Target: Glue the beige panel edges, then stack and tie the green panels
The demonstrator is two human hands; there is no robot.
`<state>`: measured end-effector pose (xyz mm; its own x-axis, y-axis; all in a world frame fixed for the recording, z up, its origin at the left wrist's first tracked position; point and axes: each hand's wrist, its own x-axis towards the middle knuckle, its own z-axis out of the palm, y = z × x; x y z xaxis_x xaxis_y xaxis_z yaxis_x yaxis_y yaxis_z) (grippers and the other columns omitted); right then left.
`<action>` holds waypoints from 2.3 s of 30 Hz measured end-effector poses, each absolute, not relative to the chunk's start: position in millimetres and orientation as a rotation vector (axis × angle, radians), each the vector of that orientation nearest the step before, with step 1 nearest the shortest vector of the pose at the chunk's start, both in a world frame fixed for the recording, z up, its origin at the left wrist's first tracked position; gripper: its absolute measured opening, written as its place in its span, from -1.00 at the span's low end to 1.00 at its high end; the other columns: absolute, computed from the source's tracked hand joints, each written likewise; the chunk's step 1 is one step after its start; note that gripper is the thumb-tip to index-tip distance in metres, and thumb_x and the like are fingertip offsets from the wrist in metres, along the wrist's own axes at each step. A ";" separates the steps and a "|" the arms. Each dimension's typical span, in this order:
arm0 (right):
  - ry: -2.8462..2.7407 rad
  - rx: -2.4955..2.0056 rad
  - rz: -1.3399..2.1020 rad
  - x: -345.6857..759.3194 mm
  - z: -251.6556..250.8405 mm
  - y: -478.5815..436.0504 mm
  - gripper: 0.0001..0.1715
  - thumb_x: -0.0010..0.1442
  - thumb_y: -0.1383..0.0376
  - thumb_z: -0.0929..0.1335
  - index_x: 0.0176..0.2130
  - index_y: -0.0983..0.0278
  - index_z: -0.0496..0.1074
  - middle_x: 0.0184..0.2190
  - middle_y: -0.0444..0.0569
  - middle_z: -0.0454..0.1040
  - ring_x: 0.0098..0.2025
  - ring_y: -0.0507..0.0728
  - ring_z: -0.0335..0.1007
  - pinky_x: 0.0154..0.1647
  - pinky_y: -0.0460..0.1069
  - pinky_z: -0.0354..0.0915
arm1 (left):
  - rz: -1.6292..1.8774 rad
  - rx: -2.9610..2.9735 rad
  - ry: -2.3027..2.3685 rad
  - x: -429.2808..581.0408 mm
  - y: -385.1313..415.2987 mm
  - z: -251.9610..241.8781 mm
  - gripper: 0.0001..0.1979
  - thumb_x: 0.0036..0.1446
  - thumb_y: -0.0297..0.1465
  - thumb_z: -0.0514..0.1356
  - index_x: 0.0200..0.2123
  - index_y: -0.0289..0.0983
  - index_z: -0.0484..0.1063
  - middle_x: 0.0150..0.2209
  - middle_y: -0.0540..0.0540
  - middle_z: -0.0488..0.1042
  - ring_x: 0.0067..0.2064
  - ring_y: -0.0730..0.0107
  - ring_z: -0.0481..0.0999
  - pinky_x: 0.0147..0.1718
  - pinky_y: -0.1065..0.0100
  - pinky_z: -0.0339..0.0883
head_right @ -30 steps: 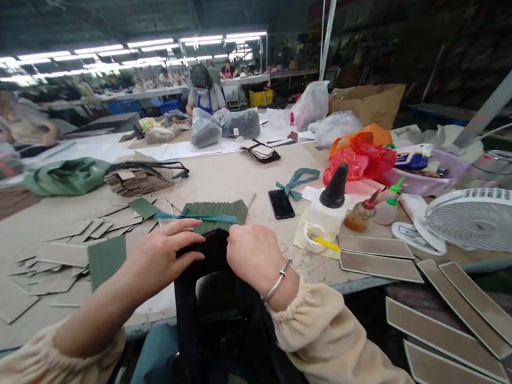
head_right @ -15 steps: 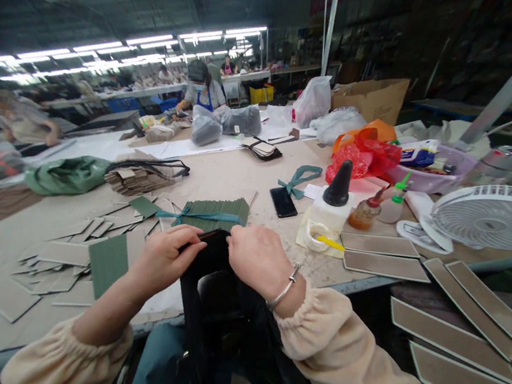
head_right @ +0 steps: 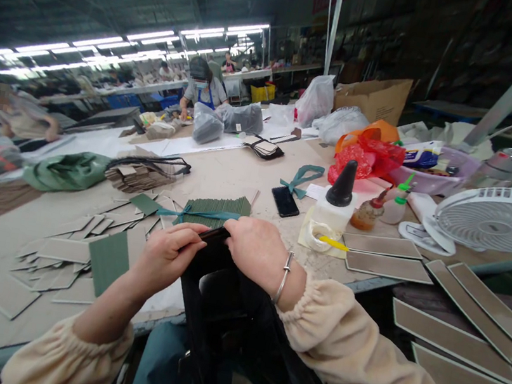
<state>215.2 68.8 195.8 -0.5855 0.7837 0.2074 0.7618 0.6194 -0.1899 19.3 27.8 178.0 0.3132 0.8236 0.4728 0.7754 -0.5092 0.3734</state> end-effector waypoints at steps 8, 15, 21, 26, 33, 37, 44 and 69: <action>-2.629 -1.224 0.081 207.9 195.3 77.7 -0.74 0.27 0.20 0.25 -0.26 0.19 0.51 -0.32 -0.06 0.57 -0.28 0.11 0.45 -0.34 -0.03 0.15 | 0.840 2.494 1.617 16.9 27.3 181.9 -0.92 0.15 -0.44 0.19 -0.38 -0.25 0.48 -0.16 -0.09 0.56 -0.17 0.34 0.56 -0.17 0.35 0.41; -2.619 -1.245 0.024 206.6 193.7 77.0 -0.76 0.25 0.23 0.27 -0.32 0.21 0.50 -0.37 -0.06 0.56 -0.33 0.11 0.46 -0.39 -0.03 0.13 | 0.579 2.575 1.755 20.7 30.6 188.7 -0.88 0.17 -0.40 0.19 -0.41 -0.23 0.49 -0.21 -0.03 0.56 -0.28 0.34 0.55 -0.30 0.35 0.37; -2.586 -1.135 0.089 208.0 191.4 76.8 -0.73 0.23 0.28 0.31 -0.06 0.14 0.45 -0.22 -0.10 0.57 -0.22 0.10 0.47 -0.27 -0.05 0.19 | 0.746 2.592 1.660 17.8 31.6 179.3 -0.86 0.21 -0.45 0.11 -0.39 -0.24 0.42 -0.17 -0.05 0.55 -0.20 0.35 0.54 -0.26 0.39 0.33; -2.620 -1.121 0.107 206.6 191.3 76.7 -0.76 0.29 0.21 0.27 -0.12 0.13 0.50 -0.25 -0.10 0.57 -0.22 0.09 0.46 -0.26 -0.05 0.19 | 0.693 2.585 1.722 16.9 31.1 177.4 -0.85 0.24 -0.41 0.07 -0.37 -0.24 0.39 -0.27 -0.08 0.54 -0.24 0.32 0.53 -0.30 0.36 0.30; -2.629 -1.157 0.063 204.5 193.6 77.8 -0.75 0.30 0.21 0.26 -0.14 0.15 0.51 -0.25 -0.10 0.57 -0.24 0.09 0.47 -0.31 -0.04 0.16 | 0.661 2.600 1.787 19.4 34.2 176.4 -0.87 0.22 -0.41 0.07 -0.36 -0.25 0.38 -0.34 -0.08 0.52 -0.29 0.31 0.51 -0.36 0.34 0.24; -2.630 -1.150 0.026 203.6 193.8 78.3 -0.75 0.31 0.20 0.25 -0.19 0.14 0.51 -0.30 -0.12 0.58 -0.28 0.09 0.47 -0.34 -0.03 0.14 | 0.669 2.604 1.823 21.0 36.1 174.8 -0.85 0.22 -0.41 0.07 -0.40 -0.25 0.36 -0.37 -0.07 0.51 -0.33 0.33 0.49 -0.39 0.34 0.21; -2.661 -1.127 -0.015 202.4 195.6 81.3 -0.75 0.30 0.20 0.25 -0.23 0.15 0.51 -0.34 -0.12 0.57 -0.33 0.09 0.46 -0.39 -0.03 0.10 | 0.678 2.595 1.857 21.6 36.8 173.3 -0.84 0.22 -0.41 0.06 -0.41 -0.25 0.34 -0.40 -0.07 0.48 -0.35 0.33 0.47 -0.41 0.33 0.18; -2.745 -0.930 -0.080 193.7 202.0 89.0 -0.79 0.25 0.35 0.22 -0.33 0.25 0.42 -0.38 -0.08 0.54 -0.37 0.09 0.44 -0.49 -0.01 -0.05 | 0.972 2.414 1.641 12.8 28.6 177.8 -0.97 0.14 -0.47 0.17 -0.34 -0.23 0.39 -0.25 -0.07 0.55 -0.22 0.35 0.53 -0.22 0.34 0.36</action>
